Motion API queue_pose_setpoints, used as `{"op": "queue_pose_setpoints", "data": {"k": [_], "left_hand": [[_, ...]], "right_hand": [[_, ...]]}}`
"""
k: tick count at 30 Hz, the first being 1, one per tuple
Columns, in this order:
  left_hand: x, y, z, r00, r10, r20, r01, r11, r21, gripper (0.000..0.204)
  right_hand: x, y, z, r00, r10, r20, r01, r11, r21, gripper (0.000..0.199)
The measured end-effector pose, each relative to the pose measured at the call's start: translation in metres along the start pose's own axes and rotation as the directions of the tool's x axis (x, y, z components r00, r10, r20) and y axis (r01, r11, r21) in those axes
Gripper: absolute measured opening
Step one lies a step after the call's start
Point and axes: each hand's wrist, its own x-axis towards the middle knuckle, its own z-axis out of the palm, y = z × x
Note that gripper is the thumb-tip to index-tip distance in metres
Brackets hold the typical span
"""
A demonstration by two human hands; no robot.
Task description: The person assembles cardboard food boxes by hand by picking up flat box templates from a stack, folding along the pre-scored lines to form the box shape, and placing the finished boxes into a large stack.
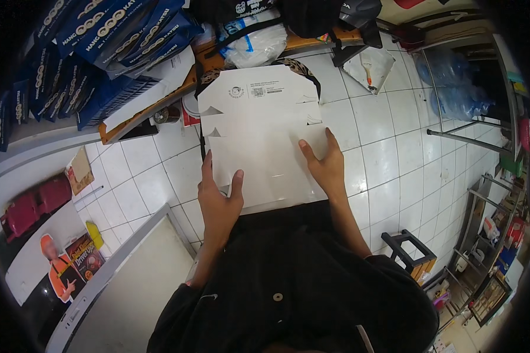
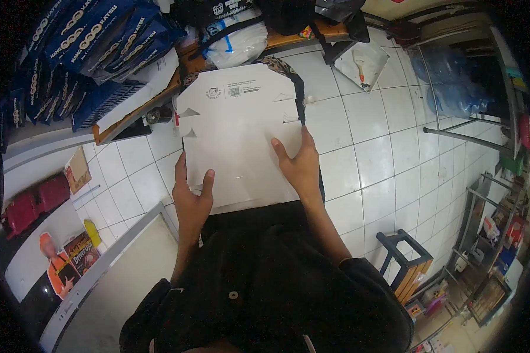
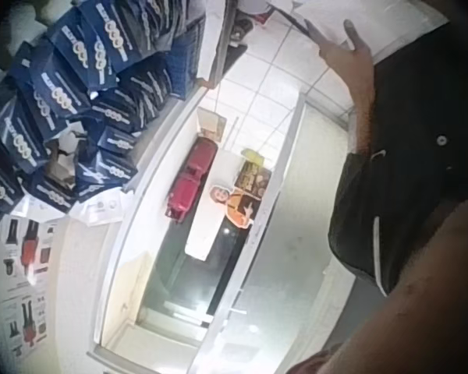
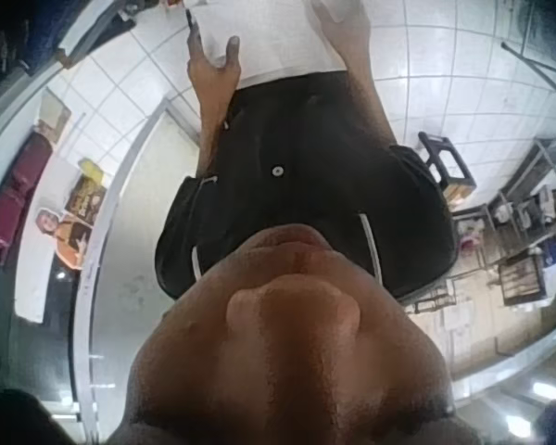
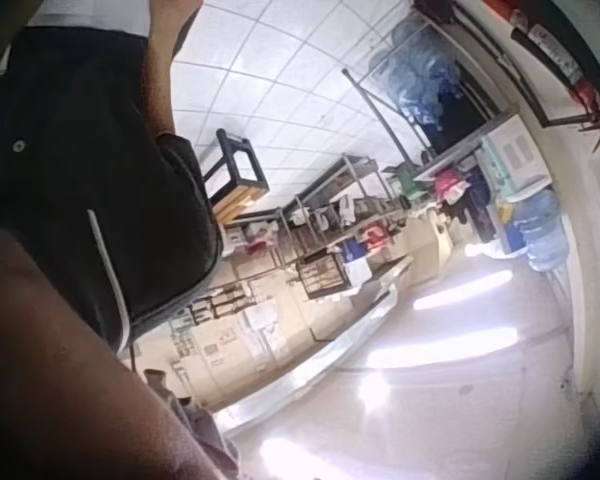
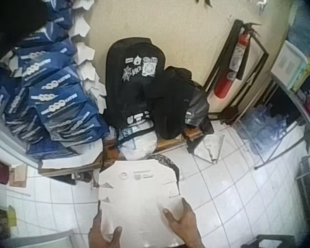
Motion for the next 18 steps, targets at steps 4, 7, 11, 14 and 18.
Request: {"op": "queue_pose_setpoints", "data": {"k": [4,7,11,14,18], "left_hand": [[-0.004,0.014,0.0,0.994,0.05,0.101,-0.054,0.998,0.039,0.074],[-0.004,0.023,0.003,0.943,0.211,0.257,-0.266,0.943,0.2,0.074],[-0.009,-0.014,0.032,0.865,0.247,0.437,-0.414,0.843,0.343,0.077],[-0.017,-0.033,0.05,0.85,0.284,0.443,-0.471,0.786,0.4,0.076],[-0.01,-0.04,0.051,0.861,0.287,0.42,-0.433,0.847,0.307,0.07]], "right_hand": [[-0.01,-0.022,-0.003,0.971,-0.24,0.0,0.232,0.939,-0.254,0.084],[-0.022,-0.045,-0.008,0.964,-0.183,0.192,0.212,0.966,-0.146,0.083],[-0.034,-0.042,0.008,0.897,-0.297,0.327,0.351,0.929,-0.119,0.087],[-0.039,-0.013,0.031,0.831,-0.308,0.464,0.397,0.912,-0.105,0.085],[-0.041,0.001,0.04,0.831,-0.363,0.422,0.434,0.897,-0.084,0.075]]}}
